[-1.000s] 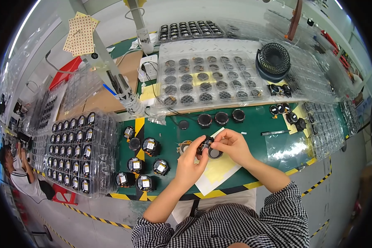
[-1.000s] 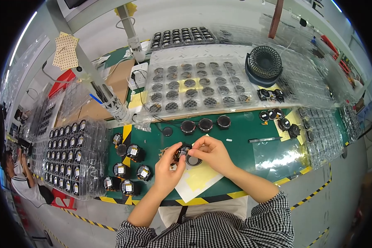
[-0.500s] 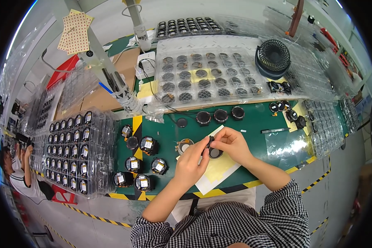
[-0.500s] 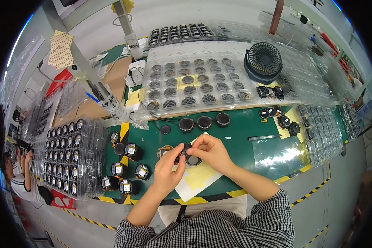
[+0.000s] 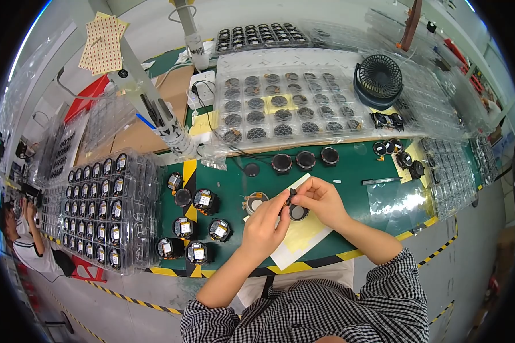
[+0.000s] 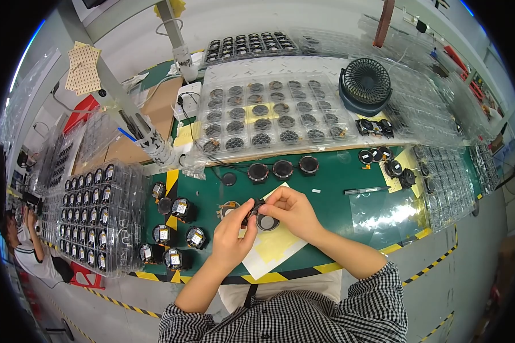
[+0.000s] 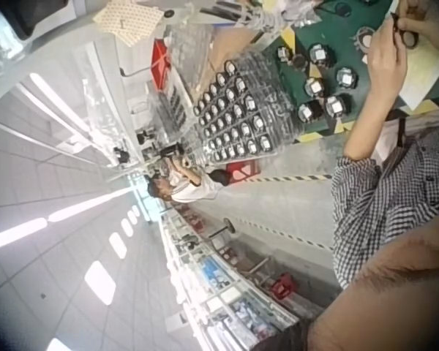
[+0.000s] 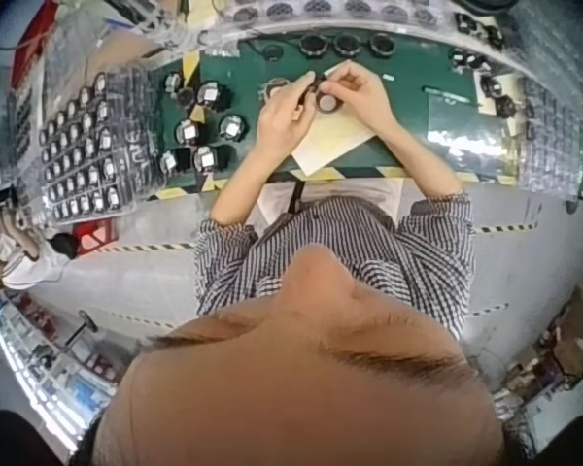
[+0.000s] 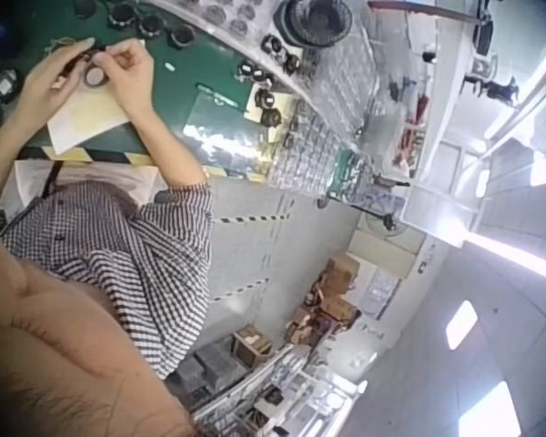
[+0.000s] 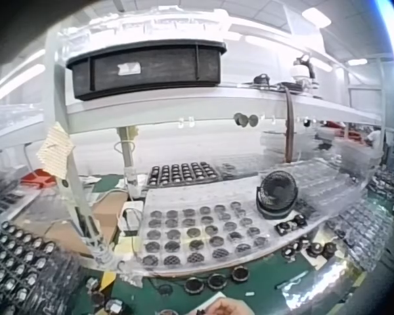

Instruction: The person assembles small electronic components and lenses into a plastic housing by hand at a factory workstation.

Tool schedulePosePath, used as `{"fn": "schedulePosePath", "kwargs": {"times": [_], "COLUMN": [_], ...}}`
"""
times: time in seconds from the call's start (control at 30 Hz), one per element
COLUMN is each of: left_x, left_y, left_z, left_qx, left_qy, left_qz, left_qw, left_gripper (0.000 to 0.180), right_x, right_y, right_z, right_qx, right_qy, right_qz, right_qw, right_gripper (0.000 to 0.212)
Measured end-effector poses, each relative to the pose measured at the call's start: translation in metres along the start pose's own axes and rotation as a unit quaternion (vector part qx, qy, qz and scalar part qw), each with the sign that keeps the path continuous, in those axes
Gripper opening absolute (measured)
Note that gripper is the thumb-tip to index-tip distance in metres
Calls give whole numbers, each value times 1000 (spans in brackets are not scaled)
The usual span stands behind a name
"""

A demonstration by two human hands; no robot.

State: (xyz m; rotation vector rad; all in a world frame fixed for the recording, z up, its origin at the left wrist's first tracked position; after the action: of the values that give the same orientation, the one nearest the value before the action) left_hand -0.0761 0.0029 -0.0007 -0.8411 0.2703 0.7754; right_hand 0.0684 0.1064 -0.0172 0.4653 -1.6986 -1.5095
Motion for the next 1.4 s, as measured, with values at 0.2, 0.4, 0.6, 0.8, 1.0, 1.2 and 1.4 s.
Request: {"fn": "schedulePosePath", "kwargs": {"times": [0.2, 0.4, 0.6, 0.8, 1.0, 1.2, 1.4], "left_x": [1, -2, -1, -12, -9, -5, -4], "left_y": [0, -3, -3, 12, 20, 9, 0], "left_z": [1, 0, -3, 4, 2, -7, -2], "left_qx": [18, 21, 11, -320, -378, -255, -136], "left_qy": [5, 16, 25, -14, 15, 58, 72], "left_qz": [19, 34, 40, -447, -536, -411, -183], "left_qw": [1000, 999, 999, 835, 754, 874, 971], "left_gripper": [40, 41, 40, 35, 29, 29, 38], "right_x": [5, 2, 2, 3, -1, 5, 1], "right_y": [7, 0, 3, 21, 18, 26, 29], "right_z": [1, -1, -4, -2, -2, -8, -5], "right_qx": [-16, 10, 8, -100, -269, -179, -259], "right_qy": [-3, 38, 47, 102, 135, 63, 76], "right_qz": [-13, -61, -68, -194, -426, -286, -379], "right_qw": [1000, 997, 997, 971, 853, 939, 885], "right_gripper": [15, 21, 22, 34, 38, 26, 29]}}
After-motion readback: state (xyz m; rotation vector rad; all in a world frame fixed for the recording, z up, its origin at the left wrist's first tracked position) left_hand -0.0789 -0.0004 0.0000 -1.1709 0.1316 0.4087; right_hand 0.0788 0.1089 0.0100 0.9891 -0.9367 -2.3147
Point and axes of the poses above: each hand's wrist, its own z-axis towards the middle knuckle, its own x-axis out of the palm, y = z × x, the point moved 1 cm from there along z, towards the middle knuckle, and after that the axes turned 6 degrees about y, right-handed, at the moved point
